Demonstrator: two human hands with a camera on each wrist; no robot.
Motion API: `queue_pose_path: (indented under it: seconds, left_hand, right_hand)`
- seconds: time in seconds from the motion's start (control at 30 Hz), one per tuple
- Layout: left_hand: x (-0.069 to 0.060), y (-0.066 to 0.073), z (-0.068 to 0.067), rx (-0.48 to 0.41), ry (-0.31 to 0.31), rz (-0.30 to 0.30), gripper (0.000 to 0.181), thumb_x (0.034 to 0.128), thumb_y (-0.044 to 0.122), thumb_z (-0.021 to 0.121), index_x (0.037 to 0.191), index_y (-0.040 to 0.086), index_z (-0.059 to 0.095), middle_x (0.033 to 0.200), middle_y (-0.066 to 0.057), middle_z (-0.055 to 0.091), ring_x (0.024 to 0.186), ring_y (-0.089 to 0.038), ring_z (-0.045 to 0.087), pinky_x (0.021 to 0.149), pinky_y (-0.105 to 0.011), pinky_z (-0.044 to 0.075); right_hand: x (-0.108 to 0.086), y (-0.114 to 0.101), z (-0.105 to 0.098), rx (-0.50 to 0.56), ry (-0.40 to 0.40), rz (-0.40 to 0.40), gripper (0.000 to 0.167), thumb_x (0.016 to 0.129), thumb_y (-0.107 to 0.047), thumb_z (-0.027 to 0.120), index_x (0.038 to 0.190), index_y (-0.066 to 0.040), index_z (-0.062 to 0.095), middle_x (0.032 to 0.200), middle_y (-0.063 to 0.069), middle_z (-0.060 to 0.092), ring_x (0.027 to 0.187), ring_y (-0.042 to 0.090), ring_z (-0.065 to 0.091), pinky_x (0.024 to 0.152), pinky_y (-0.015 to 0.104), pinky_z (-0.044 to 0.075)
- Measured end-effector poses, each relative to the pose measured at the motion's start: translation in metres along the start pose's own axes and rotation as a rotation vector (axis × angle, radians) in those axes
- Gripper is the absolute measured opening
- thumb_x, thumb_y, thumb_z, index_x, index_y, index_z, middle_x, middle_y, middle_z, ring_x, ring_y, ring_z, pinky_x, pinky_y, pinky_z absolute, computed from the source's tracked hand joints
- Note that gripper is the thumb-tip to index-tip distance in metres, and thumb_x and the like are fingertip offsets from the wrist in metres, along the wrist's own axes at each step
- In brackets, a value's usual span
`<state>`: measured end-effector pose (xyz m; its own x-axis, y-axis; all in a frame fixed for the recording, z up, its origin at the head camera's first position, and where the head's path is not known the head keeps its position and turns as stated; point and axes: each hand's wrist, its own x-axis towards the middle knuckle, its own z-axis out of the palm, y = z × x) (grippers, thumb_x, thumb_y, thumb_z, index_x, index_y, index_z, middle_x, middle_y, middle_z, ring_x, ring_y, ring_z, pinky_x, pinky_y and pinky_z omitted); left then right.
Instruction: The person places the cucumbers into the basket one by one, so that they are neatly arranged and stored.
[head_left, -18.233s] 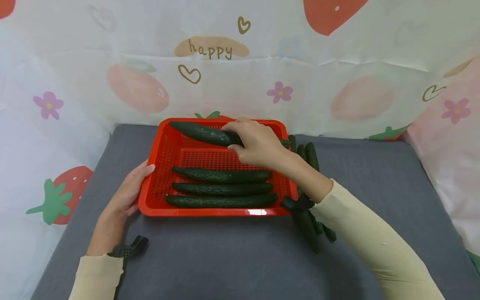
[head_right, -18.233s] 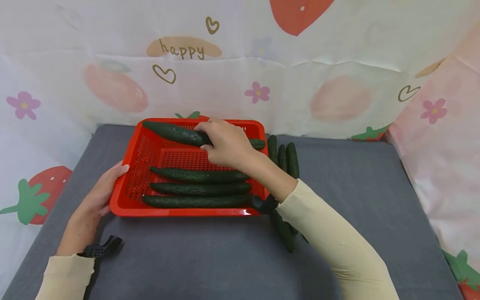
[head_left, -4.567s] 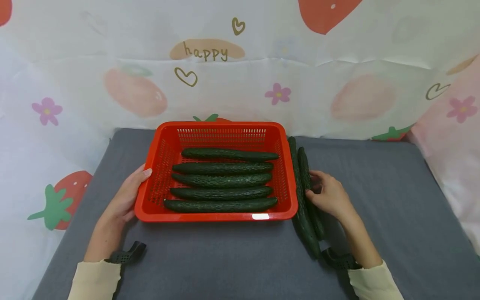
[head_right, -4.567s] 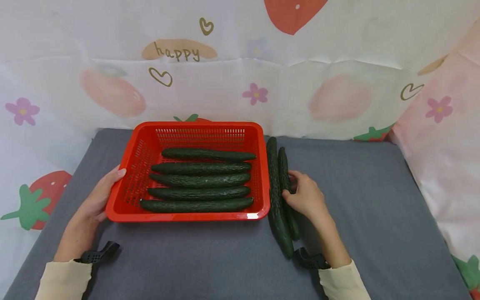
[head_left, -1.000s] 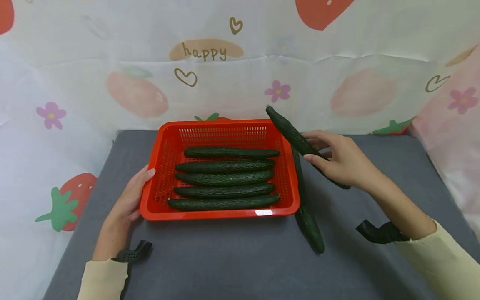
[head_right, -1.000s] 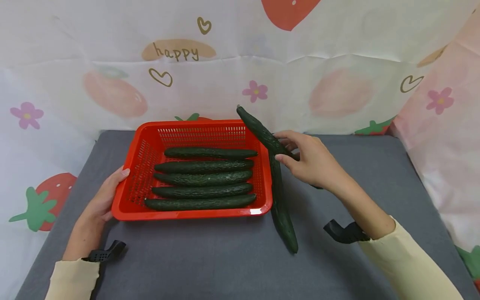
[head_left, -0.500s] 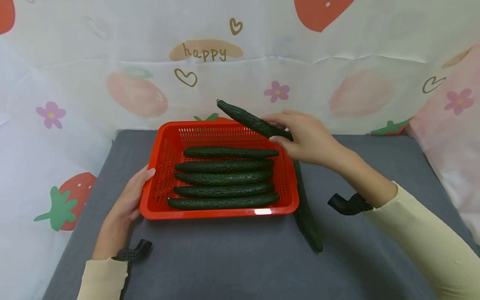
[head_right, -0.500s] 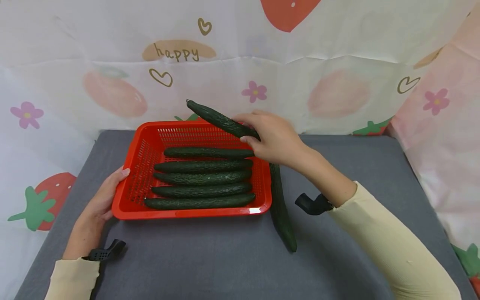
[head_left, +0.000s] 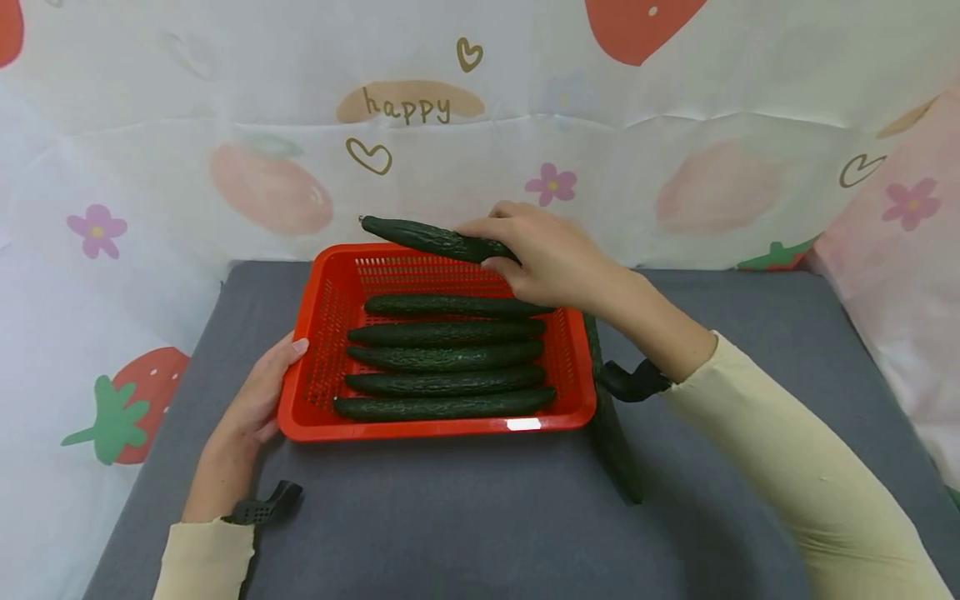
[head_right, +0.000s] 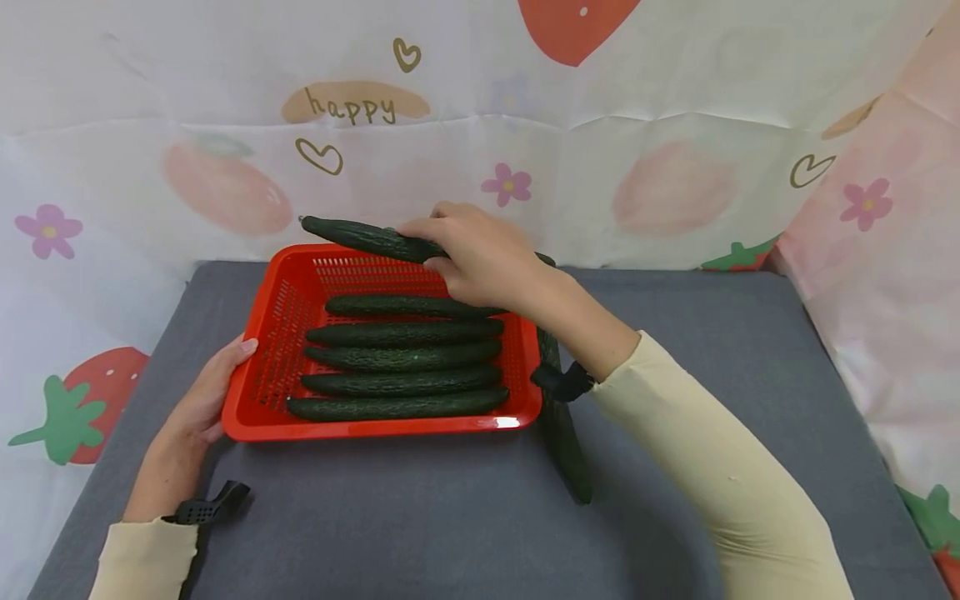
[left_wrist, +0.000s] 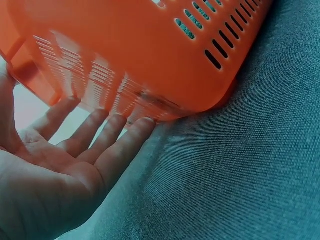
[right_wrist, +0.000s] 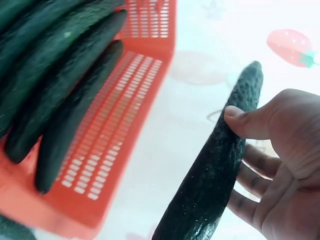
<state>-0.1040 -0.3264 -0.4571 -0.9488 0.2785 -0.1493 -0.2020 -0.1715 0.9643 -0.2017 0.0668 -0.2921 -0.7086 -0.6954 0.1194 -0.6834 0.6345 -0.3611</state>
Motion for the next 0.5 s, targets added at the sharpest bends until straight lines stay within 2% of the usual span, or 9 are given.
queue_pose_path:
  seconds: [0.13, 0.27, 0.5]
  left_hand:
    - [-0.001, -0.001, 0.000, 0.000, 0.002, 0.006, 0.038, 0.1151, 0.027, 0.041, 0.152, 0.019, 0.042, 0.120, 0.006, 0.075, 0.103, -0.008, 0.077, 0.088, -0.027, 0.064]
    - [0.000, -0.001, 0.000, -0.001, -0.001, 0.001, 0.038, 0.1152, 0.027, 0.041, 0.152, 0.019, 0.042, 0.121, 0.006, 0.075, 0.103, -0.008, 0.077, 0.088, -0.027, 0.064]
    - [0.001, 0.000, 0.001, 0.015, 0.023, -0.013, 0.043, 0.1150, 0.030, 0.042, 0.156, 0.018, 0.038, 0.121, 0.007, 0.074, 0.104, -0.007, 0.076, 0.088, -0.026, 0.064]
  right_hand:
    - [0.017, -0.007, 0.000, 0.016, -0.033, -0.005, 0.053, 0.103, -0.021, 0.069, 0.154, -0.020, 0.055, 0.134, 0.008, 0.067, 0.116, 0.023, 0.065, 0.092, 0.038, 0.058]
    - [0.024, -0.009, 0.000, 0.056, -0.032, 0.042, 0.063, 0.102, -0.031, 0.071, 0.159, -0.016, 0.047, 0.143, 0.008, 0.062, 0.128, 0.023, 0.063, 0.105, 0.041, 0.057]
    - [0.015, 0.000, 0.004, 0.072, -0.022, 0.096, 0.056, 0.102, -0.032, 0.070, 0.153, -0.015, 0.054, 0.144, 0.009, 0.063, 0.124, 0.025, 0.065, 0.102, 0.044, 0.058]
